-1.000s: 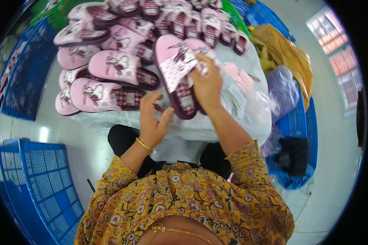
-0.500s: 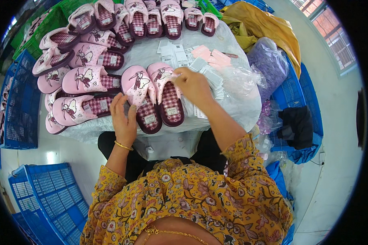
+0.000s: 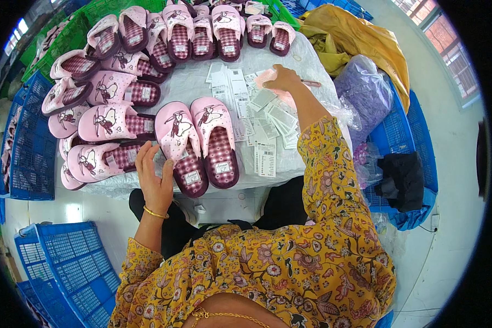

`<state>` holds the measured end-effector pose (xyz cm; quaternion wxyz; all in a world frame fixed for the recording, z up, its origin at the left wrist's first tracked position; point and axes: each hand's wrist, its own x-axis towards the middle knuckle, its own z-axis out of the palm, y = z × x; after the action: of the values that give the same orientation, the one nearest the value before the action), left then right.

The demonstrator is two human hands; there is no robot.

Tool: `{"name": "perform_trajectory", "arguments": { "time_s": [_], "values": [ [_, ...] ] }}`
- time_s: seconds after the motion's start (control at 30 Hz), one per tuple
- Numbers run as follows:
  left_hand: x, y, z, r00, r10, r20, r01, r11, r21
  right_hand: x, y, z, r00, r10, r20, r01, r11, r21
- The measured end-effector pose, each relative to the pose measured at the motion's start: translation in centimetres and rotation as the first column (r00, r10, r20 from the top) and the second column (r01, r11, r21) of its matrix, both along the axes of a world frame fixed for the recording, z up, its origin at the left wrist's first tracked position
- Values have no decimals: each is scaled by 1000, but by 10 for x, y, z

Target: The person sits on the floor and repeatedly picks up pairs of pink slippers, attaches small white tags to them, and places them back in a pile. The person handles the slippers and tags by hand throughout the clip.

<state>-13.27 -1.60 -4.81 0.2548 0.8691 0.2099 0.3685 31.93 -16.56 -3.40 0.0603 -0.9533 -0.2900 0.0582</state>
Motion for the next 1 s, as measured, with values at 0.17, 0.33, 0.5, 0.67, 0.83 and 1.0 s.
{"name": "perform_trajectory", "arguments": {
  "time_s": [0.17,0.33,0.5,0.67,0.83,1.0],
  "values": [
    [-1,0,2,1000,22,-1,-22,1000,12,37,-15,-19,996,23,-82,8,932,362],
    [-4,-3,9,999,46,-22,-47,999,-19,53,-23,-32,830,251,-498,220,673,706],
    [-4,-6,19,999,48,-17,-48,999,-2,50,-25,-20,869,197,-454,184,723,666],
    [1,-10,33,1000,22,15,-23,997,78,38,-33,-20,982,134,-133,-21,776,630],
    [14,-26,61,1000,0,6,-1,982,188,35,-42,-6,997,69,-38,-34,814,580],
    [52,-45,87,983,-182,27,171,958,229,32,-70,13,989,101,112,-150,734,663]
  ]
}}
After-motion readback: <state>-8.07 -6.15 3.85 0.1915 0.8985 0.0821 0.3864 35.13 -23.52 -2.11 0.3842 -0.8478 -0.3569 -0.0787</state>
